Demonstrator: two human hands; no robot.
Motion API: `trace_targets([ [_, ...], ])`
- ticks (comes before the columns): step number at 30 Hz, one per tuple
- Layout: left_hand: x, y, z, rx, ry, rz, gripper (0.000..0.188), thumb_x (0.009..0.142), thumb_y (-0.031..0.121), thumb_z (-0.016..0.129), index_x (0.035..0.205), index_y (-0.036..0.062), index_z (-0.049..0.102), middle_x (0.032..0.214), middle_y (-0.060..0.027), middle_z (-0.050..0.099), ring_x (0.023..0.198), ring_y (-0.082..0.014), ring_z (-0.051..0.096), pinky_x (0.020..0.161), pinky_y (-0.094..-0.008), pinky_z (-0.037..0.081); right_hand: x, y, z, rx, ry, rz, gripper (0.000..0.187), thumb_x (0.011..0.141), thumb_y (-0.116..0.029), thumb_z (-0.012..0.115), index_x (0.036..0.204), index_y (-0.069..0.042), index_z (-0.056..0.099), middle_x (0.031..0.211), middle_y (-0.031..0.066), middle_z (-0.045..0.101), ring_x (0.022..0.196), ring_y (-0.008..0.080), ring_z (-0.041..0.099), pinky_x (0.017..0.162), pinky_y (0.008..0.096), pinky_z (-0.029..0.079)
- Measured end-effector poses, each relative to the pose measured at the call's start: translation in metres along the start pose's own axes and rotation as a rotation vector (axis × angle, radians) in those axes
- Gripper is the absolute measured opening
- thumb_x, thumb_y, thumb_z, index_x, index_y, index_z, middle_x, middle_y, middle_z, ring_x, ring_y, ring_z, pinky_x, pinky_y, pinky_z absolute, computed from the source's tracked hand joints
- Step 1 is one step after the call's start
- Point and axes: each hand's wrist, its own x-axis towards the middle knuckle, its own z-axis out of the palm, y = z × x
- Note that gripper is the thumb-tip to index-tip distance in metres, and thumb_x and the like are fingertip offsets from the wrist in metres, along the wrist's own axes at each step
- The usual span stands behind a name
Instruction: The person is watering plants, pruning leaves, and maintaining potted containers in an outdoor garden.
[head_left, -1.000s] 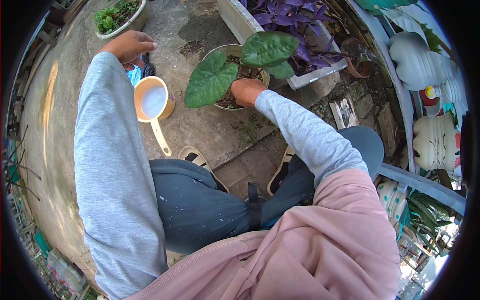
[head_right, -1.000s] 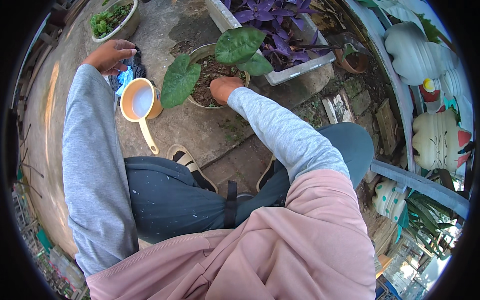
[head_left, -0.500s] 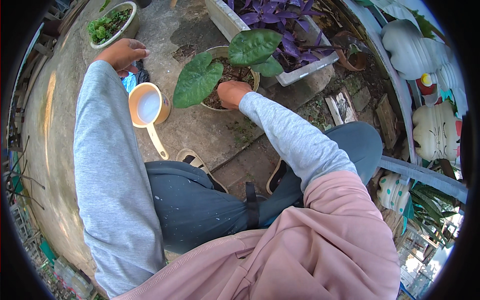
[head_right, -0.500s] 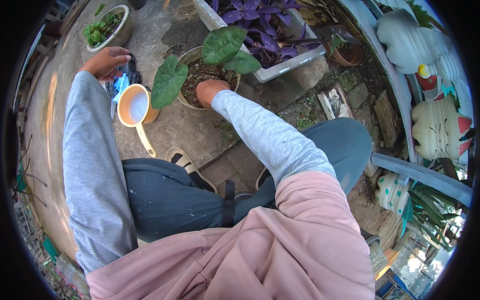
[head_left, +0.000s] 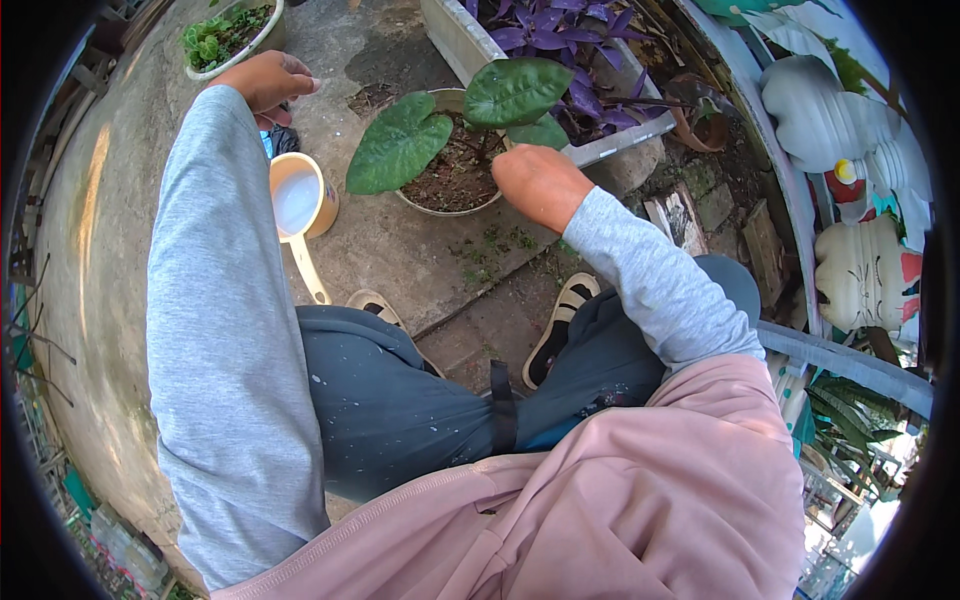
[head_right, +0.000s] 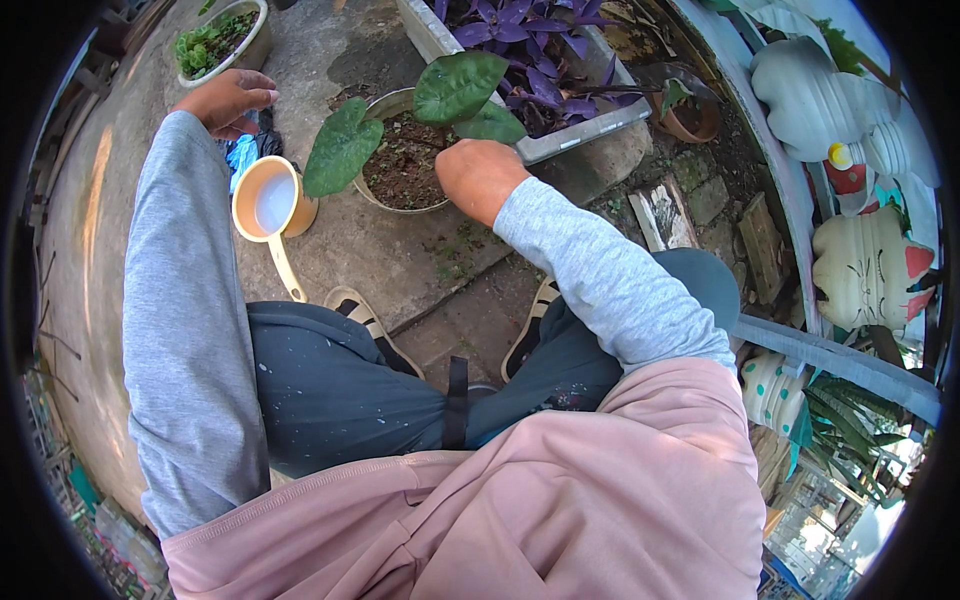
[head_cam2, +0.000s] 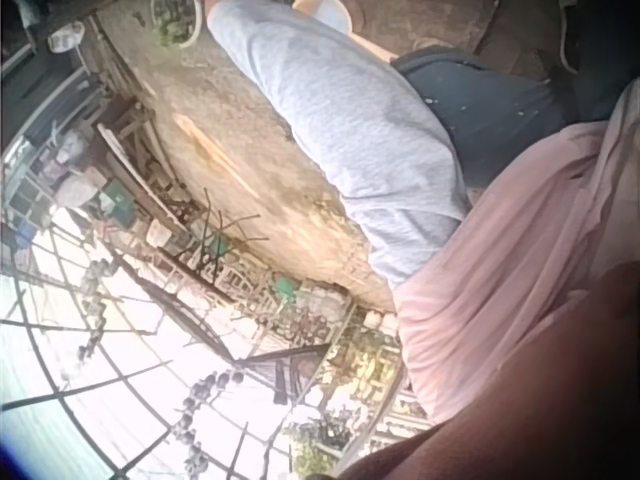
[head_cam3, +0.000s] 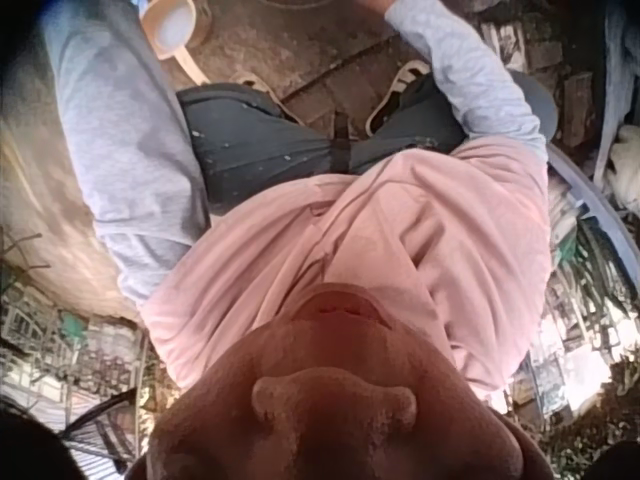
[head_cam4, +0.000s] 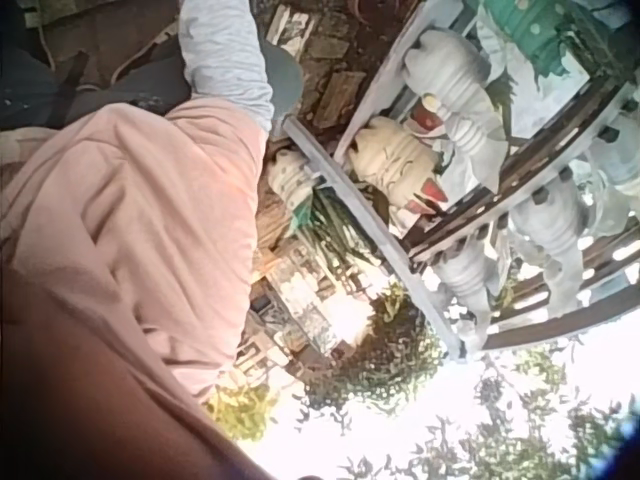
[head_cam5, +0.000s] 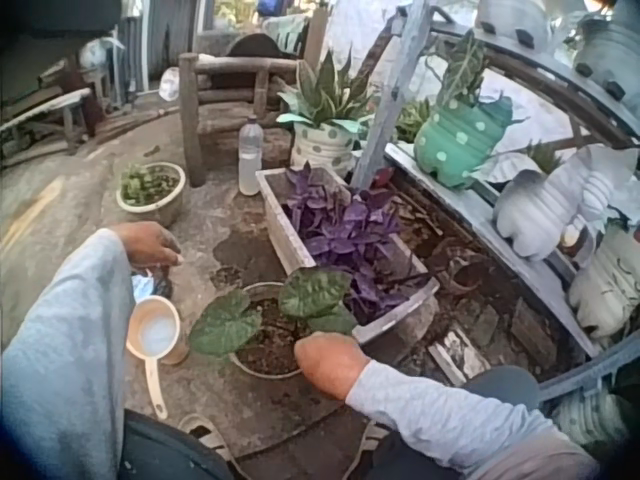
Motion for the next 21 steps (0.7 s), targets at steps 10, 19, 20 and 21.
trace_targets([
  [10, -0.001, 0.002, 0.000, 0.003, -0.026, -0.022, 0.043, 0.084, 0.032, 0.054, 0.123, 0.0156, 0.046, 0.116, -0.0068, 0.054, 0.082, -0.0155, 0.059, 0.075, -0.0328, 0.048, 0.065, -0.024, 0.050, 0.041, -0.348, 0.301, 0.025, 0.081, -0.009, 0.048, 0.100, -0.005, 0.063, 0.110, 0.0127, 0.058, 0.098, 0.0277, 0.058, 0.079, 0.0374, 0.047],
  [19, 0.002, -0.005, -0.003, -0.013, -0.039, -0.015, 0.045, 0.084, 0.034, 0.054, 0.124, 0.0154, 0.045, 0.119, -0.0075, 0.052, 0.087, -0.0179, 0.059, 0.079, -0.0349, 0.047, 0.045, -0.026, 0.050, -0.118, -0.102, 0.229, 0.020, 0.078, -0.014, 0.051, 0.090, -0.009, 0.067, 0.091, 0.0100, 0.064, 0.092, 0.0236, 0.059, 0.072, 0.0358, 0.047],
  [20, 0.001, -0.002, -0.002, -0.011, -0.027, -0.017, 0.045, 0.084, 0.033, 0.054, 0.124, 0.0154, 0.045, 0.119, -0.0075, 0.052, 0.088, -0.0178, 0.059, 0.079, -0.0349, 0.047, 0.044, -0.022, 0.055, -0.288, -0.026, 0.247, 0.019, 0.078, -0.015, 0.052, 0.088, -0.010, 0.067, 0.087, 0.0085, 0.065, 0.091, 0.0230, 0.058, 0.070, 0.0345, 0.046],
  [21, 0.000, 0.000, -0.001, -0.007, -0.015, -0.021, 0.044, 0.084, 0.033, 0.054, 0.124, 0.0154, 0.046, 0.118, -0.0076, 0.053, 0.088, -0.0177, 0.059, 0.080, -0.0350, 0.047, 0.044, -0.018, 0.061, -0.290, -0.025, 0.253, 0.019, 0.078, -0.015, 0.052, 0.088, -0.010, 0.067, 0.087, 0.0085, 0.065, 0.091, 0.0230, 0.058, 0.070, 0.0345, 0.046],
])
